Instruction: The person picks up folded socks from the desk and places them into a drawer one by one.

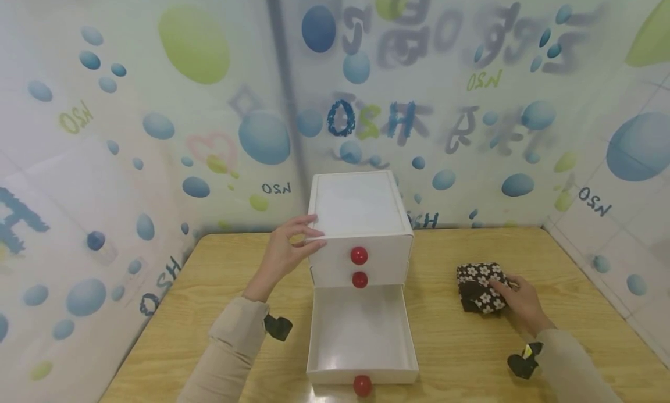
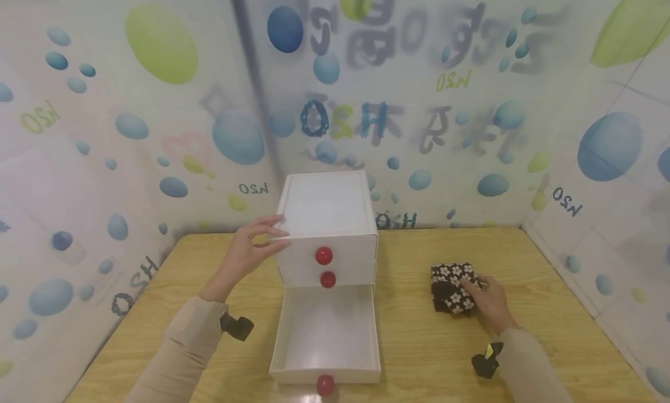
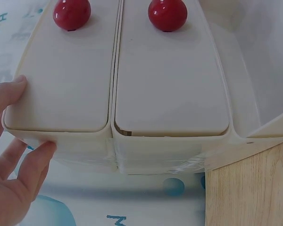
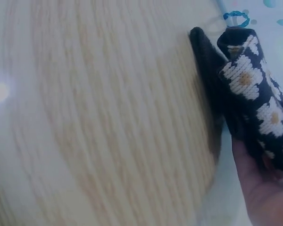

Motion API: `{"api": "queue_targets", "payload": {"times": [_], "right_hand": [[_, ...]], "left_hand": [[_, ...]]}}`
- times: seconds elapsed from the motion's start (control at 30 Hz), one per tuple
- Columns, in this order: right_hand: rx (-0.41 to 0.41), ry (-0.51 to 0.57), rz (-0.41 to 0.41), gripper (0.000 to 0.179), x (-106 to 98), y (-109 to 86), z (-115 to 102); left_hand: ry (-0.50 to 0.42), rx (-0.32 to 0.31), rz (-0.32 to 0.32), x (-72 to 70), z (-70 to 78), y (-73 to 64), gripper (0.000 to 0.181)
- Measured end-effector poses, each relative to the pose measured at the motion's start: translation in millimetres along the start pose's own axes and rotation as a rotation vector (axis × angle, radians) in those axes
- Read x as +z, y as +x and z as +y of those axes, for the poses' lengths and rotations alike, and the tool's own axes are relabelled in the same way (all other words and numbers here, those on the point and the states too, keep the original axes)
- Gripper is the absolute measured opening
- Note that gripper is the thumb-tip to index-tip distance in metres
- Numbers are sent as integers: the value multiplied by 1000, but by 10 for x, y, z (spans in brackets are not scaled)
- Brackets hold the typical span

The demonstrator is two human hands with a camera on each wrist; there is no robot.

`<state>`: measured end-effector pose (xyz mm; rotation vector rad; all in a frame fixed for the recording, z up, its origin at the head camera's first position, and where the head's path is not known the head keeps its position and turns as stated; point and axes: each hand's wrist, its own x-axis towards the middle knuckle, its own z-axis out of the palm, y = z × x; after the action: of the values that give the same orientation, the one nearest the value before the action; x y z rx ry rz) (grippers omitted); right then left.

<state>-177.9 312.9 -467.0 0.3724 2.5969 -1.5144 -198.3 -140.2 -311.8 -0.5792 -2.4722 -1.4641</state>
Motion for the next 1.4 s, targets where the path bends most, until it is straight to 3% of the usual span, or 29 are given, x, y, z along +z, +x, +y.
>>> {"api": "queue_targets", "payload": {"times": [0.1,0.27,0.83,1.17,1.4], "right_hand": [[1,16,8,80,-13,-17,-17],[-27,30,56,76,5,-30,-60],[-97,99,54,71,30,-227,-342],[-141,122,-6,67,2,-450,-538],[-186,202,-30,51,84,-599,-660]], "left_hand": [[-15,4,-3,30,-144,39,17],[-18,27,2,36,-198,51,17],[-18,25,3,15,-150,21,16],[-13,18,2,33,-198,41,16],[-9,12,1,27,-199,41,16]]}}
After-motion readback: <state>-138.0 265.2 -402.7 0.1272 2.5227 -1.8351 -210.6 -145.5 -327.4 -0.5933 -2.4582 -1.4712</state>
